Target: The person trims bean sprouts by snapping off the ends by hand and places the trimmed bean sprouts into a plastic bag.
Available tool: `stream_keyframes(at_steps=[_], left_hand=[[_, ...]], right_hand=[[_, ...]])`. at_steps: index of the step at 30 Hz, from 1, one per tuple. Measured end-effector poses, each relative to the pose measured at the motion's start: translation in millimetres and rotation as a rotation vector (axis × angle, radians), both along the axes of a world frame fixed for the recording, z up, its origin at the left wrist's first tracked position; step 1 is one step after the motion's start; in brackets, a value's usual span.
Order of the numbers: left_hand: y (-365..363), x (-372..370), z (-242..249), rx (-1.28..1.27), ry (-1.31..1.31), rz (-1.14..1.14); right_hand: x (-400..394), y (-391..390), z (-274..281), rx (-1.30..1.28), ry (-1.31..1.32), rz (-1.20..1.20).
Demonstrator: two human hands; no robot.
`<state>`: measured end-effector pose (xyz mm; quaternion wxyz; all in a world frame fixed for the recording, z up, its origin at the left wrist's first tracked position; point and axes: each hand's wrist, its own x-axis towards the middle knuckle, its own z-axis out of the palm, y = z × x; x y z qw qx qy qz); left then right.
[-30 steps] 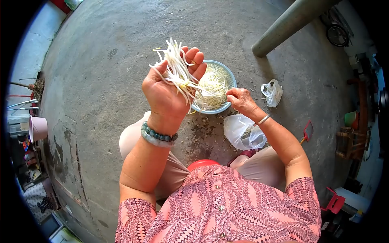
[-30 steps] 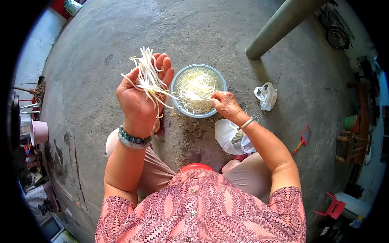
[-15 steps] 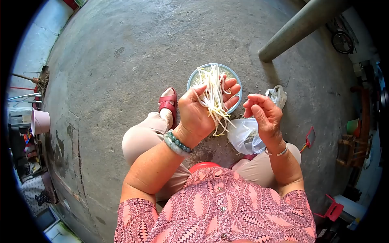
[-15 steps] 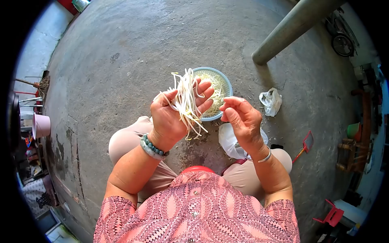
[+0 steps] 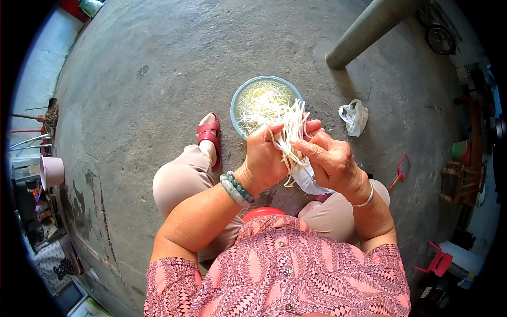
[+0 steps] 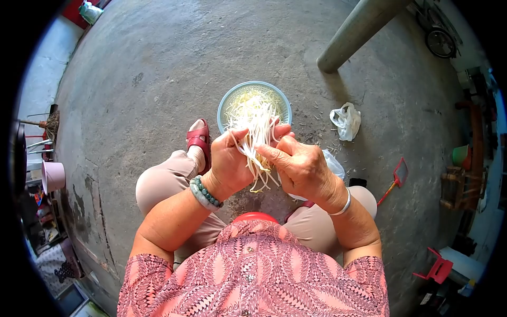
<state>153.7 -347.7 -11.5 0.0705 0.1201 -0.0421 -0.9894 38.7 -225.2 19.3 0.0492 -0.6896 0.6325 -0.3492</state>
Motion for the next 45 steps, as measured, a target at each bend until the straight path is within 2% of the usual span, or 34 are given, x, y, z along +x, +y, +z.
stream_keyframes(at_steps=[2,8,20,30,34,45], left_hand=[[0,-1,4,0.013,0.01,-0.017],[2,-2,2,0.052,0.038,-0.023],[4,1,-2,0.019,0.029,-0.017],[10,0,-9,0.052,-0.086,-0.061],[9,2,-24,0.117,0.079,-0.08],[10,4,-17,0.101,0.031,-0.076]], right_hand=[[-1,3,5,0.071,0.058,-0.015],[-9,6,4,0.019,0.134,-0.044],[-4,-1,11,-0.081,-0.079,-0.079],[-2,-12,3,-0.031,0.15,-0.125],[-1,-11,2,-0.011,0.119,-0.141],[-9,-9,4,-0.039,0.061,-0.193]])
